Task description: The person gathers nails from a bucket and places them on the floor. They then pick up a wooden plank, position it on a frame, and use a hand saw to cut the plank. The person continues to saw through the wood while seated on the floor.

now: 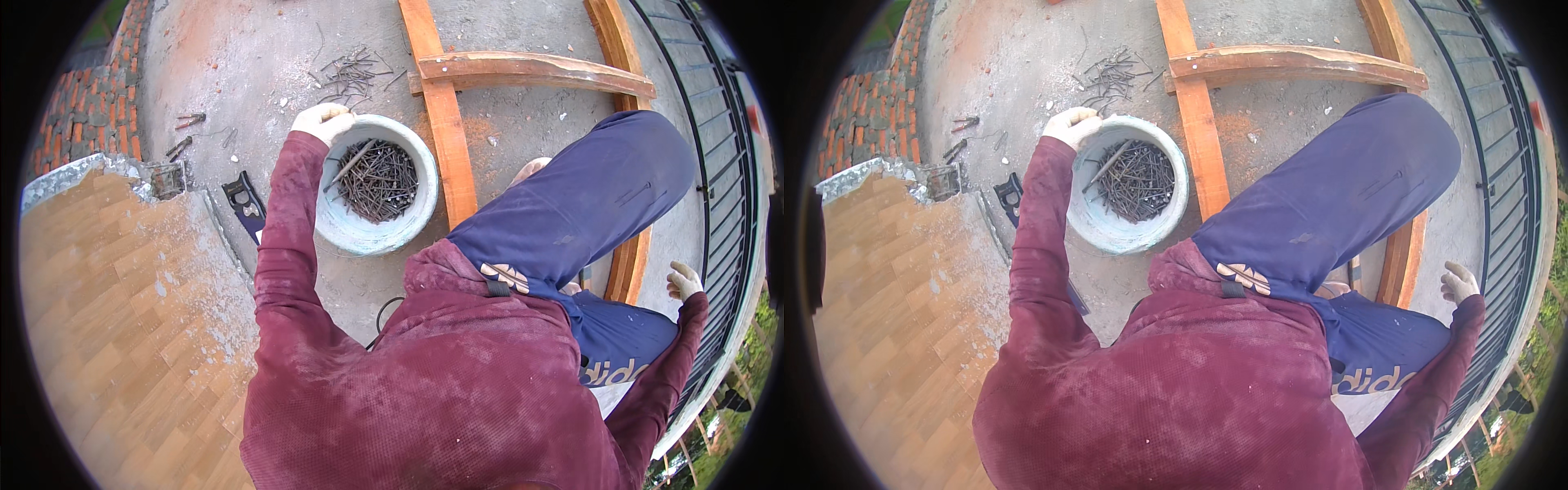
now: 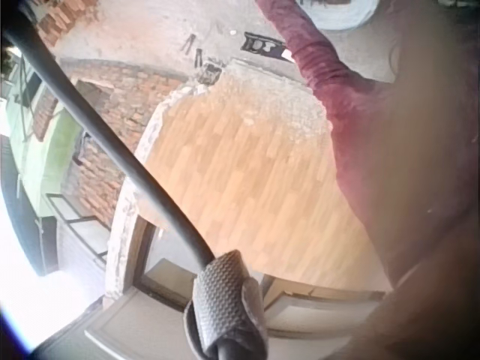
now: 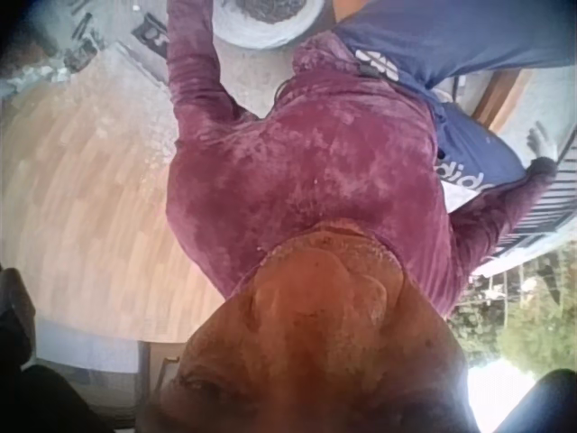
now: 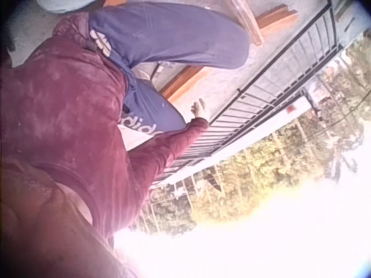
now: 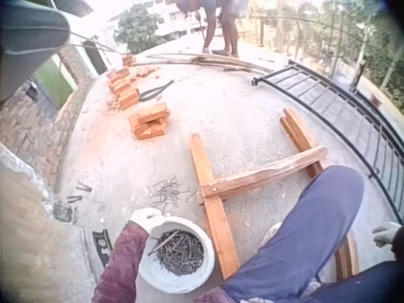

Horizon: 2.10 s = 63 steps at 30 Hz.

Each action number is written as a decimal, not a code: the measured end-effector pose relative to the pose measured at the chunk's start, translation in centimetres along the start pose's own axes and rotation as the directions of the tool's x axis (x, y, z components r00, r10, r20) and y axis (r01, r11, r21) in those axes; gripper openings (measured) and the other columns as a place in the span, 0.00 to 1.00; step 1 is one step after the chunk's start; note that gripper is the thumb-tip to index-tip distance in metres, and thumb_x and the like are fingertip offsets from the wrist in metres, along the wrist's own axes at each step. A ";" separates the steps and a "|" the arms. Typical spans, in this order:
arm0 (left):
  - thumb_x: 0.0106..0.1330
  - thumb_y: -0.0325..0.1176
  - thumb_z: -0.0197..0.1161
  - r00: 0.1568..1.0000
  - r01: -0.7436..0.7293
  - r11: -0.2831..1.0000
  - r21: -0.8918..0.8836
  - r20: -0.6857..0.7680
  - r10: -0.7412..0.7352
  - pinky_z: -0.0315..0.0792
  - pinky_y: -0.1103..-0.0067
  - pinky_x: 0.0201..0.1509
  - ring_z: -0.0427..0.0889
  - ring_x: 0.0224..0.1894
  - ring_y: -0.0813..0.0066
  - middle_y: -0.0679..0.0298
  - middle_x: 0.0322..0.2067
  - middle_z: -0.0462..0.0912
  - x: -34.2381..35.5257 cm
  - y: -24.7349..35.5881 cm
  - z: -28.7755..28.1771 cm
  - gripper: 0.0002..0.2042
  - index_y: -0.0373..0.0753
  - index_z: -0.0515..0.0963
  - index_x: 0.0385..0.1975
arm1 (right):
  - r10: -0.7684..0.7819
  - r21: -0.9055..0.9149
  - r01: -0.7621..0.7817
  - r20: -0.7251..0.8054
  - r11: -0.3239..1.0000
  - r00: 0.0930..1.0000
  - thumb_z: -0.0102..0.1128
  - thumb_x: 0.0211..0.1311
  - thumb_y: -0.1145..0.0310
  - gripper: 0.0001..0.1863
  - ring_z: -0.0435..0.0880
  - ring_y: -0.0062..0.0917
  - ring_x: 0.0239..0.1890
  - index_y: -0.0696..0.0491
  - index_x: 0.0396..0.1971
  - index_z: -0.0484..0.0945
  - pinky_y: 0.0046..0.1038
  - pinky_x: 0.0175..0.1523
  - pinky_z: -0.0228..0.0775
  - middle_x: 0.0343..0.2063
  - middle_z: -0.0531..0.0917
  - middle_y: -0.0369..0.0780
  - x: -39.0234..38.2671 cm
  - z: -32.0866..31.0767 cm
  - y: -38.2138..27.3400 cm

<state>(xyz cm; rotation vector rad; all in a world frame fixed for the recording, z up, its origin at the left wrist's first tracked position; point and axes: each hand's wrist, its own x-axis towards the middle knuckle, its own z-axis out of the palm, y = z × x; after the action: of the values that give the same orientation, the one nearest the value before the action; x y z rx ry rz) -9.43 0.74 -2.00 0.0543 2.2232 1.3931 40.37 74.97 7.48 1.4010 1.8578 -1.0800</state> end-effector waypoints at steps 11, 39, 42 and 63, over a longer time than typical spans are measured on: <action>0.63 0.31 0.59 0.916 -0.364 0.217 0.906 0.305 0.261 0.69 0.64 0.67 0.69 0.67 0.56 0.58 0.68 0.67 19.7 1.1 8.1 0.29 0.50 0.66 0.67 | 0.167 0.130 -0.157 -0.063 0.979 0.984 0.55 0.62 0.69 0.28 0.83 0.24 0.26 0.53 0.64 0.70 0.30 0.32 0.79 0.34 0.84 0.37 -4.2 1.2 5.5; 0.68 0.40 0.63 0.992 -0.111 0.845 0.522 0.013 0.123 0.75 0.77 0.50 0.84 0.43 0.74 0.60 0.41 0.88 10.7 2.2 -0.5 0.15 0.36 0.83 0.47 | 0.247 0.011 -0.248 -0.141 0.969 0.959 0.54 0.61 0.72 0.27 0.79 0.23 0.23 0.52 0.63 0.72 0.29 0.26 0.72 0.30 0.81 0.37 0.9 -4.4 10.1; 0.67 0.35 0.65 0.987 -0.112 0.960 0.257 0.139 0.078 0.74 0.82 0.45 0.79 0.37 0.84 0.71 0.36 0.85 4.3 2.6 -2.0 0.10 0.39 0.84 0.43 | 0.250 0.040 -0.247 -0.104 0.968 0.963 0.52 0.63 0.71 0.26 0.79 0.22 0.24 0.51 0.64 0.71 0.29 0.28 0.73 0.32 0.81 0.36 3.1 -2.9 11.7; 0.59 0.30 0.65 0.980 -0.112 0.449 0.886 0.023 0.200 0.75 0.63 0.53 0.82 0.48 0.50 0.52 0.46 0.80 -7.7 -6.3 3.0 0.20 0.45 0.74 0.52 | 0.052 0.119 -0.052 0.000 0.992 0.999 0.53 0.68 0.62 0.27 0.82 0.21 0.31 0.47 0.66 0.70 0.30 0.38 0.77 0.39 0.83 0.35 3.0 -2.4 7.1</action>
<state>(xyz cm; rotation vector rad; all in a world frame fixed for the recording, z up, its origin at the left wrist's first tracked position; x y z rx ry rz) 0.00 -1.98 -5.31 0.5902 2.8276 0.1089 46.33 79.41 4.40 1.5105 1.7743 -1.1793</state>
